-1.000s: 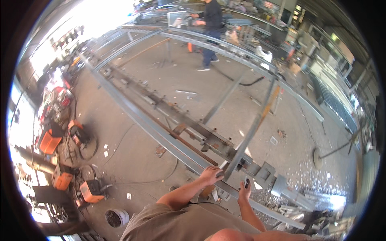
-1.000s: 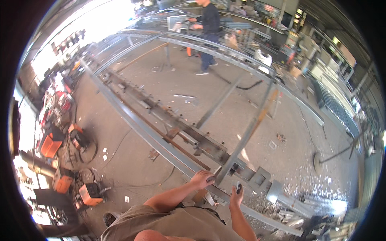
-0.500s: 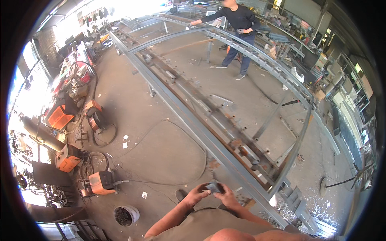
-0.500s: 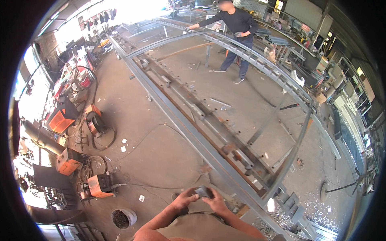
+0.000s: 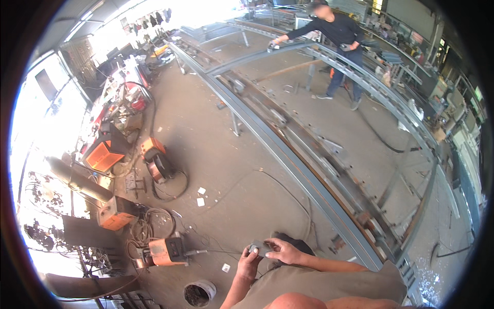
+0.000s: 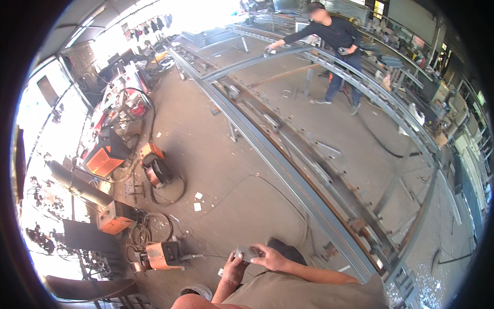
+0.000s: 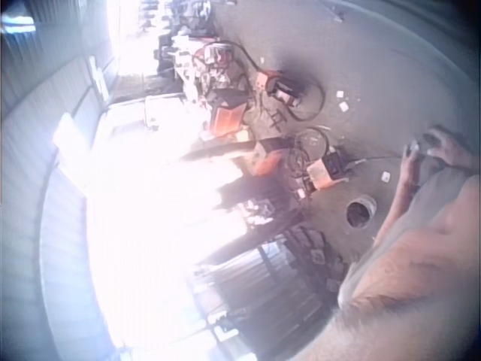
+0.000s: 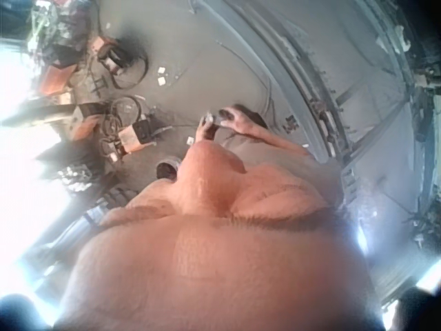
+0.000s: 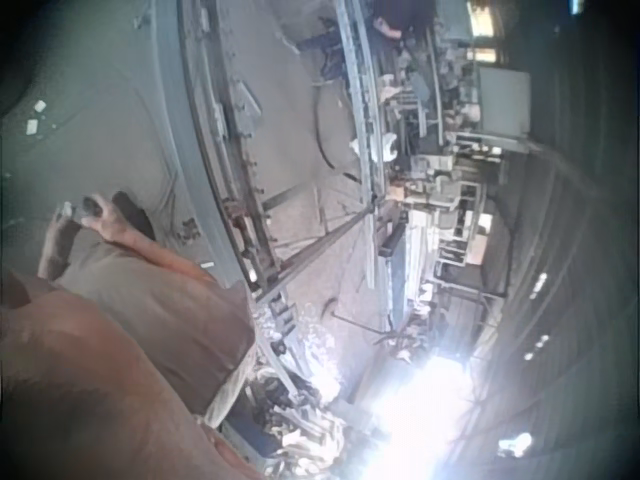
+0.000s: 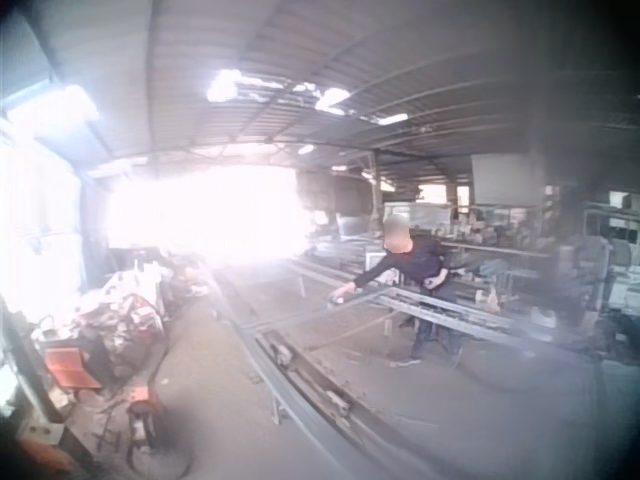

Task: The person assembles a metal frame by picking up long metal bars and smaller metal pieces, then placing them onto a jig to form a rectangular structure. The person repeatedly positions and adjusts the bars and pieces by hand to build the frame.

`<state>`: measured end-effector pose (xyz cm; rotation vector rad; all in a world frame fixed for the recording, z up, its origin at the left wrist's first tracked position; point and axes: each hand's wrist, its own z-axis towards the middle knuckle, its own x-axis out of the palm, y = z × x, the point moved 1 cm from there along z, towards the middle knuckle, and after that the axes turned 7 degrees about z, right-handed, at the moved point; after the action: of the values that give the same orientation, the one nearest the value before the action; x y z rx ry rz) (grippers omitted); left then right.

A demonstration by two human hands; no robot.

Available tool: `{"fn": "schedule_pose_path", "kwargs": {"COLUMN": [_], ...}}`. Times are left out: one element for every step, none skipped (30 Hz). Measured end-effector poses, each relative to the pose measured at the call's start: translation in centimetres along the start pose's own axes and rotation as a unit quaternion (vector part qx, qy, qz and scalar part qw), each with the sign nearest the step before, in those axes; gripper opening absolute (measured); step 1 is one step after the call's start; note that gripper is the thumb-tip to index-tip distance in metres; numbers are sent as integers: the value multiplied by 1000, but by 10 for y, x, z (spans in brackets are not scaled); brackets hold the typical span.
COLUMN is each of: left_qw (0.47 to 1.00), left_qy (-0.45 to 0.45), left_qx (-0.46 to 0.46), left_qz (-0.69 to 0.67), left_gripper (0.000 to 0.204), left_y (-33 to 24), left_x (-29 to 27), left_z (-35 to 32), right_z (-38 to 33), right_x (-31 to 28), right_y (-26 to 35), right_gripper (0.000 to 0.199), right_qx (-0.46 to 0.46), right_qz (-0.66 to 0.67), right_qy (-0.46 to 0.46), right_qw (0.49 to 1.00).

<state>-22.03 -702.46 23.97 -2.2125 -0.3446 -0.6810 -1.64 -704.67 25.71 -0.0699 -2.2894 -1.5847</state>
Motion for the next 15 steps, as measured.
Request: {"fn": "schedule_pose_path", "kwargs": {"left_qw": [1000,999,998,996,993,993,993,993,993,994,993,992,989,989,985], "left_qy": [-12,-13,-27,-40,-56,-58,-63,-69,-64,-62,-57,-53,-53,-37,-49], "left_qx": [15,19,24,27,28,38,45,48,55,63,73,81,88,64,57], "left_qz": [-22,-42,-59,-79,-98,-95,-88,-83,-81,-59,-71,-85,-101,-127,-154], "left_gripper": [54,47,42,37,32,25,24,24,24,29,31,33,36,30,28], "left_y": [-12,-26,-44,-61,-81,-106,-133,-159,-185,-213,-239,-263,-285,-305,-323], "left_x": [-5,-9,-14,-18,-20,-19,-15,-9,-4,2,9,13,17,17,15], "left_z": [14,30,50,68,83,103,124,138,150,167,184,198,213,228,247], "right_z": [24,51,78,107,133,164,194,224,249,277,305,330,355,377,399], "right_x": [-2,-5,-9,-14,-17,-21,-25,-26,-27,-28,-31,-33,-36,-40,-44], "right_y": [4,8,13,20,27,39,55,71,88,106,125,142,159,174,185], "right_gripper": [58,57,56,53,52,52,52,51,51,51,51,49,48,46,44], "right_qx": [6,16,50,48,45,53,56,66,49,31,16,5,0,-9,-1], "right_qz": [-9,-37,-43,-68,-81,-90,-89,-95,-88,-75,-57,-74,-86,-92,-105], "right_qy": [6,10,11,19,29,36,47,44,54,64,74,66,58,52,39], "right_qw": [1000,999,998,996,995,994,993,992,993,995,995,995,995,994,994]}}
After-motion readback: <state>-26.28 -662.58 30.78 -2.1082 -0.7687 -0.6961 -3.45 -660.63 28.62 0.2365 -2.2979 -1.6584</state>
